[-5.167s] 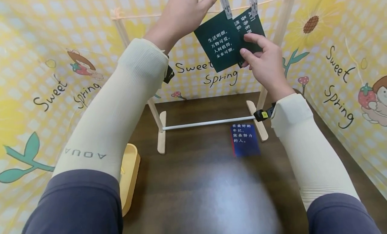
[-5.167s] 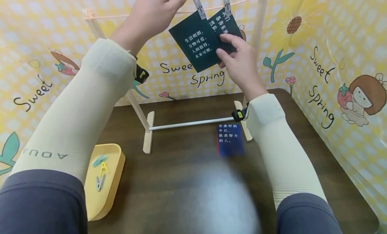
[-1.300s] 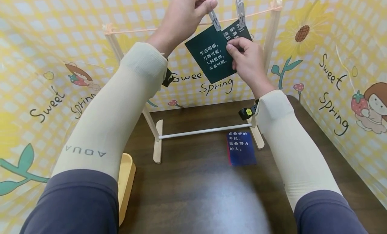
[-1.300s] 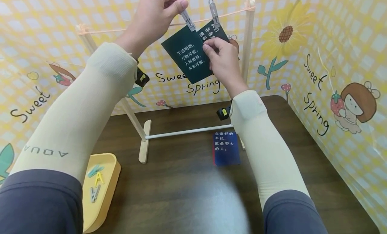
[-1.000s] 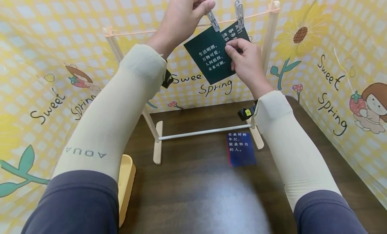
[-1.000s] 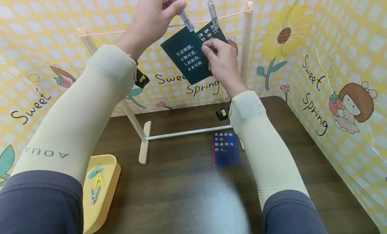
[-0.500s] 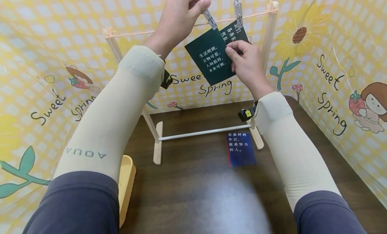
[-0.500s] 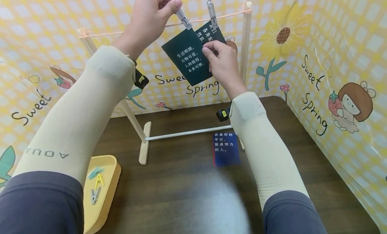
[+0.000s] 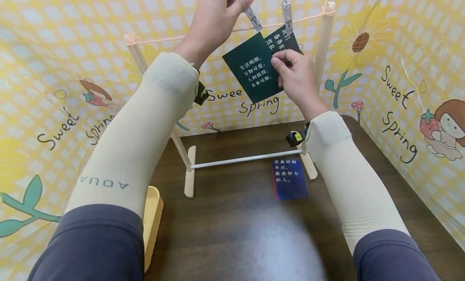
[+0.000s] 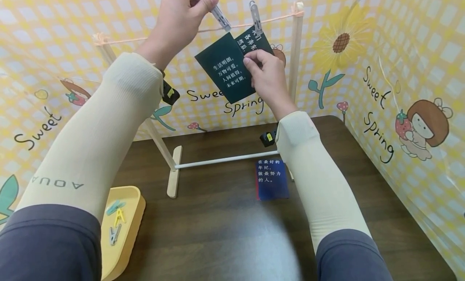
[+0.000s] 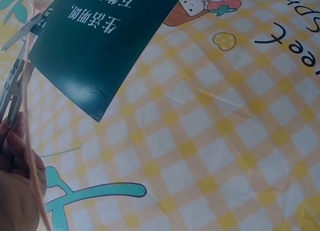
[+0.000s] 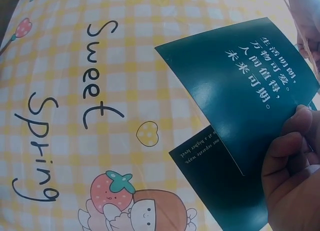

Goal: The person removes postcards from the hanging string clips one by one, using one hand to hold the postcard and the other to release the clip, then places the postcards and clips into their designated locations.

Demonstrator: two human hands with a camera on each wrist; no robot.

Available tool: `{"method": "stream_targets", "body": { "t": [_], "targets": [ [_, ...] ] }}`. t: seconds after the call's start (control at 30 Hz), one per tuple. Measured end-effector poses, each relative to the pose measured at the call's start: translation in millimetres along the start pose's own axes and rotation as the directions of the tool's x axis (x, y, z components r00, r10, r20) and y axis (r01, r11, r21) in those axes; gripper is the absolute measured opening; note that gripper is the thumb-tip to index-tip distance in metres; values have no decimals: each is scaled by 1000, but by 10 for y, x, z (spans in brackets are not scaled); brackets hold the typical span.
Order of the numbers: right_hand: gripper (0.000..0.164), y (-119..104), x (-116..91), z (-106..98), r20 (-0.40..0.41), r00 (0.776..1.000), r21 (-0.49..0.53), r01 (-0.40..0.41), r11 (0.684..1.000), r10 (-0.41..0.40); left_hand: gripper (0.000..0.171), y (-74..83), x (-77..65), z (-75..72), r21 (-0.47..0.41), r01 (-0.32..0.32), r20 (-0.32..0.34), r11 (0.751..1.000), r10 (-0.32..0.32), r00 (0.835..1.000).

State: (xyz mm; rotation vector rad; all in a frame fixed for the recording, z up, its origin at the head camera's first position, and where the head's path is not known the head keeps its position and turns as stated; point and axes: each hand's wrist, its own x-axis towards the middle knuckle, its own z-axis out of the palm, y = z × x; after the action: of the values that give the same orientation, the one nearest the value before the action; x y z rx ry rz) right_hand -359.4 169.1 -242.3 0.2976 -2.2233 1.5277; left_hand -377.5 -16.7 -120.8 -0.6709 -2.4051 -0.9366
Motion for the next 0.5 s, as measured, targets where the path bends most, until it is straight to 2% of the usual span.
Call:
{"method": "stream_targets", "body": {
  "t": [0.33, 0.5],
  "targets": [
    [28, 17, 7, -44, -1, 1000, -6, -18, 1000, 18, 32, -7, -7, 3, 2, -22, -8, 1000, 22, 1000],
    [27, 34, 8, -62, 0, 1000, -9, -20, 1000, 20, 32, -34, 2, -8, -25, -15, -17, 1000, 15, 1000]
  ]
}}
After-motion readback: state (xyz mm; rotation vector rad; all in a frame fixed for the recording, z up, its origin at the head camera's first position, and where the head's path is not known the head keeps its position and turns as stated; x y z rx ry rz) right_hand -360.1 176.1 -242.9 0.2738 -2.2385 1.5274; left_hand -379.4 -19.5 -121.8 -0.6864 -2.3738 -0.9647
